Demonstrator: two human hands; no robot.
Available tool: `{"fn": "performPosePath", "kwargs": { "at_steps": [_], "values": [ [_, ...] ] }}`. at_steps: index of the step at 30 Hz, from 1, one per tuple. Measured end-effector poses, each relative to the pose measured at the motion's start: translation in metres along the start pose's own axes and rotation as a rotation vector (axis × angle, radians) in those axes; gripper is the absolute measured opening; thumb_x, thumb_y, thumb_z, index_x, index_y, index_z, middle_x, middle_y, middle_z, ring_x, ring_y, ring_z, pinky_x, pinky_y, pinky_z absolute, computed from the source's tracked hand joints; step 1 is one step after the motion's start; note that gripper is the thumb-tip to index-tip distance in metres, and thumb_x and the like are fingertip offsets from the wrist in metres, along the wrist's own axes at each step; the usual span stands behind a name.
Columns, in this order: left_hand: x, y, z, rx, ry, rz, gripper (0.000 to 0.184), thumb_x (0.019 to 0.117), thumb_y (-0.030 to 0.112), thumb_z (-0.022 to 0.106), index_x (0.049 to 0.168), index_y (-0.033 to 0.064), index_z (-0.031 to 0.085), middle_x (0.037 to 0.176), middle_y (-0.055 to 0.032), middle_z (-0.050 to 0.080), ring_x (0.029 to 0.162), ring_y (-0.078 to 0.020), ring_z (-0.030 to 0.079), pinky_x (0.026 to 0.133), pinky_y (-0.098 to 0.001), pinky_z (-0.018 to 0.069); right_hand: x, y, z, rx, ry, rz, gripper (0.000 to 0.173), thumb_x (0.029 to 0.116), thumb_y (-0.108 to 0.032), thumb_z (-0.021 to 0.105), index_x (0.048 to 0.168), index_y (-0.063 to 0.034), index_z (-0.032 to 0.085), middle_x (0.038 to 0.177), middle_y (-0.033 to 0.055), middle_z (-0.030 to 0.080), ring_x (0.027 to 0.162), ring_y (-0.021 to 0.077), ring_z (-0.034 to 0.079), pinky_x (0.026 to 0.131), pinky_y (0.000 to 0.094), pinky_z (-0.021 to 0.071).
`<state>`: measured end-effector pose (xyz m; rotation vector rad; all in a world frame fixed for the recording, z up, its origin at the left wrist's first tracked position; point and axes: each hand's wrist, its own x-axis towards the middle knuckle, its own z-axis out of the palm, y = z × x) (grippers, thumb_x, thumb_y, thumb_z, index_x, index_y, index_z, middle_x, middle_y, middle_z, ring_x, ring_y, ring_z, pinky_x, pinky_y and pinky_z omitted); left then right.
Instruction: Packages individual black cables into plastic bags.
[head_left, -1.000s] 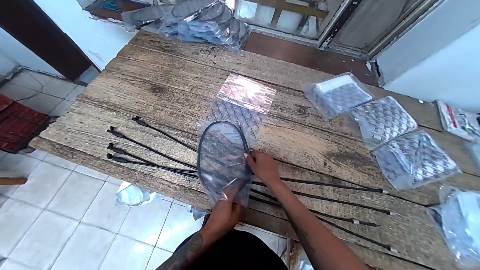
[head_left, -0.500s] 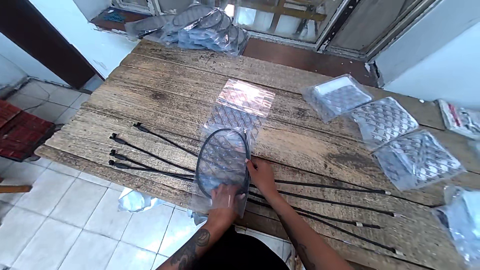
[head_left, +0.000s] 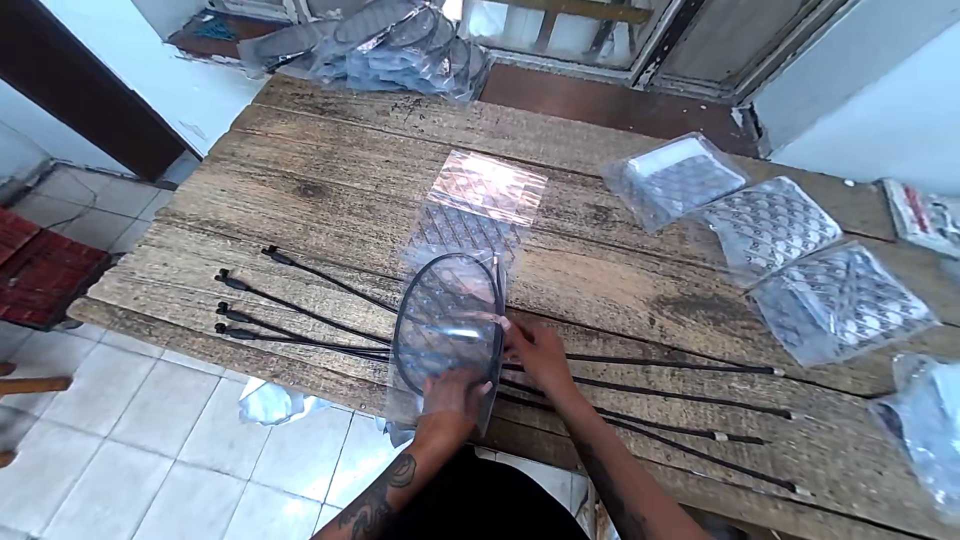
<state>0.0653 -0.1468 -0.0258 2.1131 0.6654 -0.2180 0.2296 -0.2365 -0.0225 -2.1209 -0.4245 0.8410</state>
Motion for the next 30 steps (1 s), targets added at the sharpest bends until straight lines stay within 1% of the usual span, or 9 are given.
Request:
{"fn": "performPosePath", "kwargs": {
  "at_steps": [2, 6, 11, 16, 18, 24, 26, 28, 30],
  "values": [
    [-0.001, -0.001, 0.004, 0.021, -0.024, -0.003, 0.04, 0.1076, 0.035, 0.048, 0.126, 0.0065, 0.069, 0.126, -0.0124, 0.069, 0.123, -0.0268, 0.061, 0.112, -0.0527, 0.0363, 0.022, -0.004, 0.004, -0.067, 0.049, -0.001, 0.041, 0.1067, -0.035, 0.055, 0.113, 0.0025, 0.069, 0.096, 0.02, 0.07, 0.084, 0.0322, 0.07, 0.081, 0.054, 0.0563],
    [-0.006, 0.001, 0.006, 0.057, -0.119, -0.015, 0.04, 0.1081, 0.032, 0.048, 0.129, 0.0037, 0.066, 0.13, -0.0161, 0.066, 0.127, -0.0308, 0.06, 0.115, -0.055, 0.0354, 0.031, -0.016, 0.007, -0.263, 0.124, -0.014, 0.042, 0.1106, -0.032, 0.045, 0.115, 0.0054, 0.064, 0.098, 0.0292, 0.067, 0.093, 0.0469, 0.066, 0.079, 0.0639, 0.051],
    [-0.011, -0.001, 0.007, 0.083, -0.166, -0.056, 0.038, 0.107, 0.03, 0.05, 0.129, 0.0029, 0.067, 0.131, -0.0177, 0.066, 0.127, -0.0327, 0.059, 0.115, -0.0554, 0.0352, 0.06, -0.017, 0.0, -0.322, 0.146, 0.006, 0.031, 0.108, -0.019, 0.048, 0.115, 0.0047, 0.067, 0.101, 0.0253, 0.071, 0.1, 0.0428, 0.068, 0.09, 0.0617, 0.0501],
    [-0.012, 0.0, 0.006, 0.073, -0.147, -0.039, 0.039, 0.107, 0.031, 0.05, 0.128, 0.0028, 0.067, 0.13, -0.0174, 0.066, 0.126, -0.0327, 0.06, 0.113, -0.0548, 0.0367, 0.07, -0.024, -0.002, -0.286, 0.128, 0.019, 0.039, 0.1069, -0.032, 0.054, 0.115, 0.0035, 0.068, 0.104, 0.0249, 0.07, 0.101, 0.0418, 0.067, 0.09, 0.061, 0.0498],
    [-0.013, 0.0, 0.006, 0.08, -0.162, -0.047, 0.039, 0.107, 0.031, 0.051, 0.129, 0.0024, 0.066, 0.131, -0.0182, 0.065, 0.127, -0.0336, 0.059, 0.114, -0.0545, 0.0359, 0.071, -0.029, 0.001, -0.282, 0.088, 0.043, 0.036, 0.1072, -0.029, 0.054, 0.113, 0.0042, 0.066, 0.109, 0.0268, 0.067, 0.106, 0.0434, 0.065, 0.091, 0.0619, 0.048],
    [-0.015, -0.005, 0.014, 0.106, -0.134, -0.032, 0.041, 0.1072, 0.033, 0.049, 0.133, 0.0056, 0.065, 0.135, -0.0145, 0.065, 0.13, -0.0308, 0.058, 0.116, -0.0548, 0.0343, 0.079, -0.024, 0.006, -0.282, 0.172, 0.023, 0.029, 0.1073, -0.026, 0.053, 0.11, -0.0018, 0.069, 0.102, 0.0226, 0.069, 0.098, 0.0417, 0.066, 0.081, 0.0628, 0.0488],
    [-0.016, -0.003, 0.014, 0.11, -0.094, -0.036, 0.041, 0.1073, 0.033, 0.049, 0.13, 0.0049, 0.067, 0.132, -0.0151, 0.067, 0.128, -0.0309, 0.06, 0.115, -0.0545, 0.0355, 0.076, -0.024, 0.003, -0.269, 0.161, 0.008, 0.032, 0.1078, -0.028, 0.052, 0.115, -0.0022, 0.069, 0.104, 0.0225, 0.07, 0.1, 0.0411, 0.067, 0.084, 0.0625, 0.0491],
    [-0.015, -0.001, 0.012, 0.089, -0.067, -0.03, 0.041, 0.1081, 0.033, 0.047, 0.129, 0.0043, 0.067, 0.128, -0.0154, 0.068, 0.125, -0.0304, 0.062, 0.113, -0.0534, 0.0379, 0.058, -0.02, -0.001, -0.198, 0.198, -0.036, 0.034, 0.1069, -0.03, 0.054, 0.12, -0.0023, 0.068, 0.102, 0.0204, 0.071, 0.095, 0.0381, 0.069, 0.085, 0.0604, 0.0526],
    [-0.01, -0.001, 0.01, 0.025, -0.002, 0.021, 0.039, 0.1073, 0.032, 0.049, 0.126, 0.004, 0.069, 0.123, -0.0147, 0.071, 0.12, -0.029, 0.064, 0.11, -0.0503, 0.0418, 0.015, -0.012, -0.003, -0.147, 0.256, -0.114, 0.035, 0.1067, -0.033, 0.054, 0.119, -0.0022, 0.066, 0.096, 0.0191, 0.07, 0.084, 0.0363, 0.068, 0.076, 0.0589, 0.0547]
  ]
}}
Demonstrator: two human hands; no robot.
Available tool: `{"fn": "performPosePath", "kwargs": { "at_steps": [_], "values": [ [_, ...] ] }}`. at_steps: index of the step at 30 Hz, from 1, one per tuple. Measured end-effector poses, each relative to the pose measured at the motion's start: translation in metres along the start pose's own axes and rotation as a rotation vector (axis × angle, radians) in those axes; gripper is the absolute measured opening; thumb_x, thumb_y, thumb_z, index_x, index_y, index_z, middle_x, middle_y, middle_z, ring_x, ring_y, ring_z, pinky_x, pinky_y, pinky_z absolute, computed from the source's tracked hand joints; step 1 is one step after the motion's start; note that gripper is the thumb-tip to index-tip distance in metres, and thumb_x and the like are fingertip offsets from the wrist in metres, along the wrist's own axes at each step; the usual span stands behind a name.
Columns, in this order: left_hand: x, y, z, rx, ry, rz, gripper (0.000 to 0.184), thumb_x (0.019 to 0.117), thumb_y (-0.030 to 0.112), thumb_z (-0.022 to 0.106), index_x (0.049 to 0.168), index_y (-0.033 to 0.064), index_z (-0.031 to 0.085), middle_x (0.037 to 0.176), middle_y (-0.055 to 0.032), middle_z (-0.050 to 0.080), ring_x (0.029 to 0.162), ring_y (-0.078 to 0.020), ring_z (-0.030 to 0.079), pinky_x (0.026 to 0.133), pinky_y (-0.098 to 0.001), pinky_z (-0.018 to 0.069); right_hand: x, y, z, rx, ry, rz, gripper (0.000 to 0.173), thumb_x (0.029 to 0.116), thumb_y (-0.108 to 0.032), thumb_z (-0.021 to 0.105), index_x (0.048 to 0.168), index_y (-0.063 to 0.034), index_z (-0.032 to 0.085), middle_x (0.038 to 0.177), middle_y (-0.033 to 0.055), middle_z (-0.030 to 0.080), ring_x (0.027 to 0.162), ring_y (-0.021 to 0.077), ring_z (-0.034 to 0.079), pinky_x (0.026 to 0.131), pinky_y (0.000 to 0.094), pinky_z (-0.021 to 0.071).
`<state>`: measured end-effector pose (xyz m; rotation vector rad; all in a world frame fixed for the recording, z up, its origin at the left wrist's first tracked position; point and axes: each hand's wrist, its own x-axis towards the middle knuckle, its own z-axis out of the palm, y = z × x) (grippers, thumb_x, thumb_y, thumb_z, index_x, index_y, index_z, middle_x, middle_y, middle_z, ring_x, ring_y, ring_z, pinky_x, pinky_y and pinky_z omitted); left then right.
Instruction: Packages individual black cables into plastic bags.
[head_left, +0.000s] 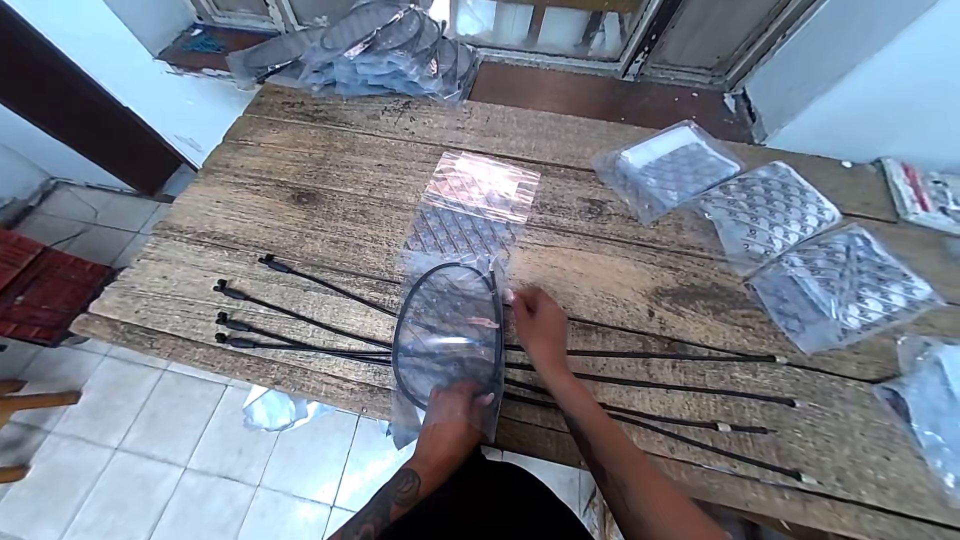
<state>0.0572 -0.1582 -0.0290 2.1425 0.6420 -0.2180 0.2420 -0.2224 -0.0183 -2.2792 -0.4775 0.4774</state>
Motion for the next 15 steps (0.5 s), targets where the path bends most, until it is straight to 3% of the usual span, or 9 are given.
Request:
{"fn": "performPosePath", "kwargs": {
  "at_steps": [2, 4, 5, 7, 8, 9, 10, 12, 15],
  "values": [
    [0.003, 0.001, -0.003, -0.07, 0.004, 0.055, 0.039, 0.1067, 0.029, 0.051, 0.134, 0.0051, 0.065, 0.13, -0.0143, 0.068, 0.127, -0.0282, 0.061, 0.114, -0.0467, 0.0404, -0.043, 0.016, -0.006, 0.017, -0.062, 0.033, 0.04, 0.1059, -0.039, 0.054, 0.113, -0.0031, 0.07, 0.091, 0.0137, 0.072, 0.079, 0.029, 0.07, 0.075, 0.0539, 0.058],
    [-0.002, 0.004, -0.014, -0.045, -0.146, 0.138, 0.05, 0.1066, 0.023, 0.051, 0.153, 0.005, 0.045, 0.148, -0.0179, 0.055, 0.142, -0.0319, 0.048, 0.122, -0.0473, 0.0328, -0.076, 0.038, -0.003, 0.068, -0.249, 0.127, 0.044, 0.1028, -0.042, 0.058, 0.113, -0.0024, 0.072, 0.095, 0.0127, 0.074, 0.086, 0.0249, 0.072, 0.083, 0.0495, 0.0581],
    [-0.01, 0.007, -0.023, 0.003, -0.238, 0.175, 0.055, 0.1063, 0.021, 0.053, 0.156, 0.0027, 0.039, 0.151, -0.0204, 0.051, 0.143, -0.0342, 0.045, 0.121, -0.049, 0.0323, -0.086, 0.047, 0.001, 0.128, -0.329, 0.183, 0.045, 0.102, -0.042, 0.06, 0.117, -0.001, 0.071, 0.099, 0.0138, 0.074, 0.088, 0.0233, 0.072, 0.084, 0.0464, 0.0579],
    [-0.038, -0.002, -0.036, -0.068, -0.196, 0.219, 0.042, 0.1011, 0.017, 0.062, 0.14, 0.002, 0.06, 0.135, -0.0168, 0.065, 0.129, -0.0294, 0.06, 0.113, -0.0466, 0.044, -0.091, 0.055, 0.007, 0.262, -0.417, 0.291, 0.045, 0.1035, -0.038, 0.06, 0.124, 0.0009, 0.065, 0.107, 0.0158, 0.073, 0.09, 0.0225, 0.075, 0.085, 0.0426, 0.0621],
    [-0.05, -0.016, -0.039, -0.168, -0.066, 0.158, 0.029, 0.0999, 0.018, 0.063, 0.124, 0.0046, 0.072, 0.117, -0.0094, 0.075, 0.111, -0.0201, 0.071, 0.101, -0.0409, 0.0552, -0.09, 0.057, 0.009, 0.307, -0.414, 0.32, 0.043, 0.104, -0.036, 0.059, 0.124, 0.0017, 0.065, 0.106, 0.0164, 0.073, 0.088, 0.0232, 0.075, 0.084, 0.0428, 0.0621],
    [-0.058, -0.034, -0.041, -0.25, 0.079, 0.023, 0.025, 0.1006, 0.023, 0.062, 0.111, 0.0037, 0.075, 0.096, -0.0056, 0.077, 0.087, -0.0154, 0.075, 0.083, -0.0382, 0.0629, -0.089, 0.058, 0.01, 0.348, -0.404, 0.34, 0.041, 0.104, -0.034, 0.06, 0.121, 0.0022, 0.066, 0.103, 0.0161, 0.074, 0.085, 0.0233, 0.075, 0.081, 0.042, 0.0637],
    [-0.059, -0.054, -0.043, -0.277, 0.193, -0.13, 0.03, 0.1019, 0.03, 0.061, 0.109, 0.0019, 0.071, 0.085, -0.0059, 0.075, 0.072, -0.0164, 0.073, 0.07, -0.0398, 0.0639, -0.089, 0.059, 0.009, 0.393, -0.401, 0.36, 0.039, 0.1036, -0.033, 0.061, 0.121, 0.0025, 0.065, 0.102, 0.0155, 0.074, 0.084, 0.0231, 0.076, 0.08, 0.041, 0.0646],
    [-0.046, -0.079, -0.041, -0.343, 0.258, -0.335, 0.041, 0.0999, 0.036, 0.066, 0.118, -0.0001, 0.062, 0.085, -0.008, 0.071, 0.064, -0.0184, 0.07, 0.061, -0.0401, 0.0617, -0.088, 0.057, 0.011, 0.458, -0.38, 0.388, 0.037, 0.1023, -0.029, 0.064, 0.121, 0.003, 0.064, 0.101, 0.015, 0.073, 0.083, 0.0219, 0.075, 0.078, 0.0389, 0.0648],
    [-0.023, -0.066, -0.029, -0.613, 0.183, -0.406, 0.056, 0.0964, 0.033, 0.073, 0.134, -0.0016, 0.05, 0.098, -0.0136, 0.073, 0.074, -0.0198, 0.075, 0.066, -0.0376, 0.065, -0.086, 0.058, 0.018, 0.474, -0.309, 0.385, 0.03, 0.1018, -0.026, 0.065, 0.11, 0.0027, 0.068, 0.09, 0.0102, 0.074, 0.079, 0.0164, 0.072, 0.078, 0.0357, 0.0606]
  ]
}}
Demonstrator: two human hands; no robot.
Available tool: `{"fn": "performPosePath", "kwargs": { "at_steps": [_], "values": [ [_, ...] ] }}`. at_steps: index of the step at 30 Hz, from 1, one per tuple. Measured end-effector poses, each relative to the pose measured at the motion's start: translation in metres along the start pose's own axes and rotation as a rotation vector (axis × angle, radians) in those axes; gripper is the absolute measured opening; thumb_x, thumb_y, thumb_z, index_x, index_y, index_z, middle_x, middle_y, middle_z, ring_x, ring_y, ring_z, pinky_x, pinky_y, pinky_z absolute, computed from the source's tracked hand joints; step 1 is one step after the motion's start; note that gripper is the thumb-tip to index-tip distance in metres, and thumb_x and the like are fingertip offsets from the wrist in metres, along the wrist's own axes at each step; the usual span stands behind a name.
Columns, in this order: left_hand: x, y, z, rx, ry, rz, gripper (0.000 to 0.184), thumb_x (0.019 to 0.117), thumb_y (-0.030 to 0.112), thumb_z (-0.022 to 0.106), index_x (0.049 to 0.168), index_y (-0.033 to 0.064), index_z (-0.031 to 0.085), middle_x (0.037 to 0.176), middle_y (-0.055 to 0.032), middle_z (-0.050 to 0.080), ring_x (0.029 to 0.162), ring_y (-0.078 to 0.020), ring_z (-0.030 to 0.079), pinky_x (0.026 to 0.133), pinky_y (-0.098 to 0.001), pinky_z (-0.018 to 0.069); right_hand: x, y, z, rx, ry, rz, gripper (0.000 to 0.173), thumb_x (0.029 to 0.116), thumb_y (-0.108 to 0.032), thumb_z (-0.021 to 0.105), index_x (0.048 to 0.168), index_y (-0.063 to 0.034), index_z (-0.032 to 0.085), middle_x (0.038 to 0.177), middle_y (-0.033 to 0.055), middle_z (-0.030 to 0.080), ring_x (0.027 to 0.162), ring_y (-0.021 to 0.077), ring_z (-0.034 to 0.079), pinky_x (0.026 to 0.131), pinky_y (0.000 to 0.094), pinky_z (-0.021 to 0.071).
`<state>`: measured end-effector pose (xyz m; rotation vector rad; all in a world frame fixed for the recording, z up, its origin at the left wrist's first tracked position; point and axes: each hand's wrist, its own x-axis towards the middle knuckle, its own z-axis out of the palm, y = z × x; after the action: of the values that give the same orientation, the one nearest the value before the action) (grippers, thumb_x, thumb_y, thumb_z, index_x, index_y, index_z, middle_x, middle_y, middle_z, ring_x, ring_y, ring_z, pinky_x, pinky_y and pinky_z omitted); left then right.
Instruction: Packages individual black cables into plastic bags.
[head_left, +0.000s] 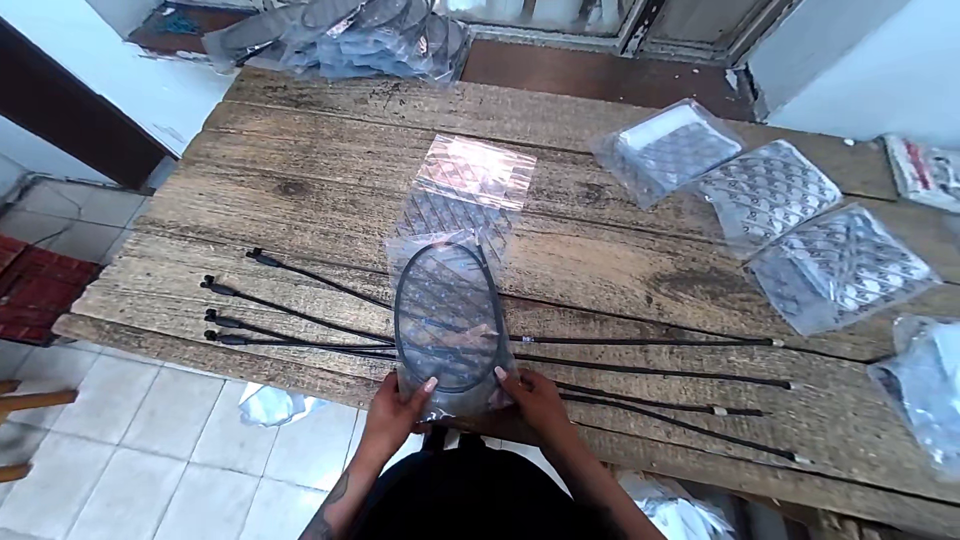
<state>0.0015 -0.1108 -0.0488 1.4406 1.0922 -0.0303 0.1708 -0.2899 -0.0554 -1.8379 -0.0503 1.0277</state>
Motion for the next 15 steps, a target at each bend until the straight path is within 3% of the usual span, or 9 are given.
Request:
{"fn": "performPosePath", "kwargs": {
  "at_steps": [1, 4, 7, 10, 13, 15],
  "values": [
    [0.003, 0.001, 0.006, -0.083, -0.028, 0.004, 0.059, 0.0955, 0.028, 0.074, 0.138, -0.0025, 0.047, 0.105, -0.0146, 0.071, 0.082, -0.02, 0.075, 0.074, -0.0372, 0.065, 0.0, -0.002, 0.001, 0.014, 0.01, -0.019, 0.027, 0.1023, -0.024, 0.064, 0.105, 0.003, 0.068, 0.085, 0.0088, 0.073, 0.076, 0.0155, 0.071, 0.076, 0.0348, 0.06],
    [0.003, 0.007, 0.009, -0.42, -0.069, -0.003, 0.039, 0.0979, 0.007, 0.067, 0.13, -0.0057, 0.05, 0.096, -0.0162, 0.076, 0.082, -0.0237, 0.077, 0.076, -0.037, 0.0652, -0.005, -0.012, 0.005, 0.114, -0.011, -0.098, 0.025, 0.1054, -0.017, 0.056, 0.095, 0.0035, 0.066, 0.072, 0.0051, 0.068, 0.061, 0.0135, 0.067, 0.063, 0.0313, 0.0606],
    [-0.007, 0.015, 0.008, -0.721, -0.127, -0.084, 0.03, 0.0985, -0.004, 0.059, 0.127, -0.0036, 0.05, 0.098, -0.0145, 0.074, 0.086, -0.022, 0.075, 0.08, -0.0355, 0.0636, -0.013, -0.017, 0.004, 0.18, -0.027, -0.123, 0.026, 0.1068, -0.014, 0.052, 0.096, 0.0044, 0.066, 0.074, 0.0056, 0.07, 0.059, 0.0132, 0.068, 0.059, 0.0301, 0.0609],
    [-0.01, 0.015, 0.015, -0.881, -0.136, -0.085, 0.033, 0.0943, -0.012, 0.059, 0.125, -0.0029, 0.051, 0.101, -0.0147, 0.075, 0.088, -0.0224, 0.075, 0.082, -0.0359, 0.0632, -0.013, -0.015, 0.007, 0.278, 0.004, -0.168, 0.019, 0.1046, -0.009, 0.055, 0.101, 0.0046, 0.068, 0.077, 0.0055, 0.071, 0.059, 0.0104, 0.066, 0.057, 0.0265, 0.0589],
    [-0.006, 0.005, 0.017, -0.834, -0.157, -0.008, 0.042, 0.0928, -0.013, 0.06, 0.132, -0.0037, 0.047, 0.106, -0.0155, 0.073, 0.094, -0.0233, 0.074, 0.086, -0.0383, 0.0616, -0.011, -0.014, 0.004, 0.324, -0.05, -0.145, 0.015, 0.1039, -0.008, 0.056, 0.104, 0.0021, 0.066, 0.07, 0.0006, 0.066, 0.05, 0.004, 0.056, 0.047, 0.0195, 0.0495],
    [-0.003, 0.004, 0.016, -0.654, -0.123, -0.005, 0.03, 0.0998, 0.004, 0.062, 0.127, -0.0063, 0.053, 0.101, -0.0151, 0.075, 0.089, -0.0229, 0.075, 0.083, -0.0388, 0.0635, -0.012, -0.012, -0.001, 0.336, -0.125, -0.092, 0.014, 0.1038, -0.009, 0.056, 0.106, 0.0016, 0.064, 0.073, 0.0022, 0.067, 0.05, 0.0047, 0.055, 0.047, 0.0198, 0.0489]
  ]
}}
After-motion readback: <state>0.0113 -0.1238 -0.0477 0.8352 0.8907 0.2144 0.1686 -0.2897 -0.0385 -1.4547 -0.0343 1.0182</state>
